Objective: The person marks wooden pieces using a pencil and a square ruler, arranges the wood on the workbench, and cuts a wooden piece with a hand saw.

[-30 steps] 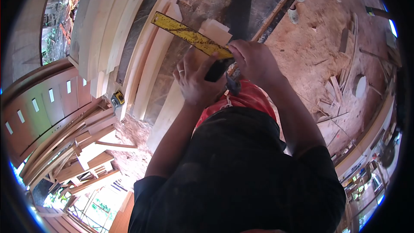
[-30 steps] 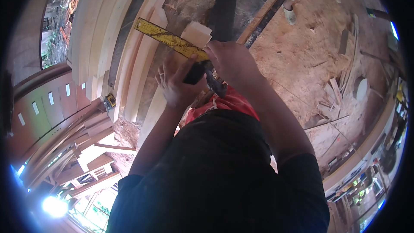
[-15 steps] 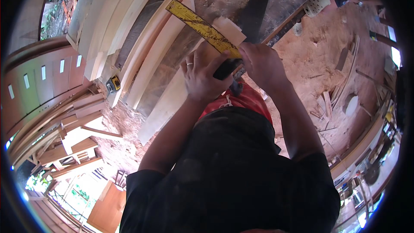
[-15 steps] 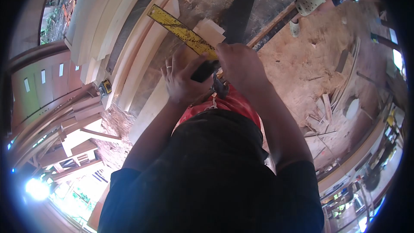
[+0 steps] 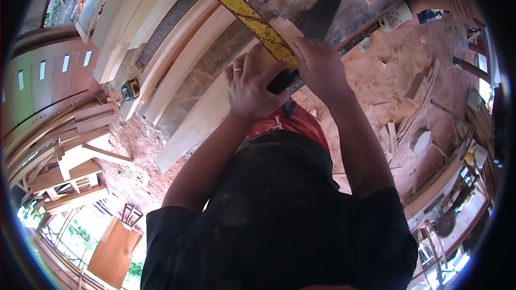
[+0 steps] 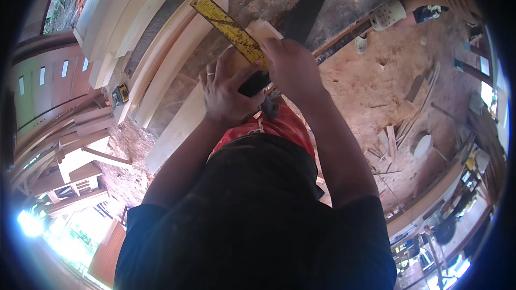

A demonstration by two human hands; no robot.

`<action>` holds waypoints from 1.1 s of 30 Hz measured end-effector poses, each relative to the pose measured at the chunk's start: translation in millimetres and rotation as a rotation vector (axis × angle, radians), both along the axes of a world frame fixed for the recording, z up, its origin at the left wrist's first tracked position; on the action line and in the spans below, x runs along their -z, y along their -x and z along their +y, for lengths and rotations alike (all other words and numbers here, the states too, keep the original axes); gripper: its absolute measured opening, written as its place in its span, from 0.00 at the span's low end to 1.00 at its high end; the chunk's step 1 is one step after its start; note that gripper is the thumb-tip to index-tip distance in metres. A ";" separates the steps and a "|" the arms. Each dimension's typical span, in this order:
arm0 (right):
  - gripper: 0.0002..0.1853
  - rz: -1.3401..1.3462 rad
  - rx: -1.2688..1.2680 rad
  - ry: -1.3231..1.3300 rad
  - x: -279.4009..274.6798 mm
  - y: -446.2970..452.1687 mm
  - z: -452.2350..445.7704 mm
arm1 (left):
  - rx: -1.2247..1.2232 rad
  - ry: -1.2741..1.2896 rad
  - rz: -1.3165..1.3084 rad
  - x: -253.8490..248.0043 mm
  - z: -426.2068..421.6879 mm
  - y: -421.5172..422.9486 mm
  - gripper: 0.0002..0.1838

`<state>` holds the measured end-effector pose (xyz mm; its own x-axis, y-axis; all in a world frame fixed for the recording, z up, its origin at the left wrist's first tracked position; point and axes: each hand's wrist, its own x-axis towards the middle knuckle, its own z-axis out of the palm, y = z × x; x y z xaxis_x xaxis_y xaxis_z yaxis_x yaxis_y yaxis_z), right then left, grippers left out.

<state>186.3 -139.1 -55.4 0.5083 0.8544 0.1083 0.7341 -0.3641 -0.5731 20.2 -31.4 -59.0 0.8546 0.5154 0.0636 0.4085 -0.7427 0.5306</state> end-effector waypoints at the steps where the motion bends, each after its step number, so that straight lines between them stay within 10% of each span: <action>1: 0.07 -0.025 -0.002 -0.026 2.4 -1.2 6.9 | 0.004 0.003 0.003 -1.8 0.4 -0.3 0.34; 28: 0.11 0.126 0.027 0.278 -25.1 -5.6 -26.6 | -0.025 -0.034 0.051 -0.2 -1.7 -3.1 0.36; 33: 0.08 0.163 -0.006 -0.105 -21.5 -20.4 2.8 | -0.018 -0.016 0.039 -2.8 -1.5 -0.9 0.36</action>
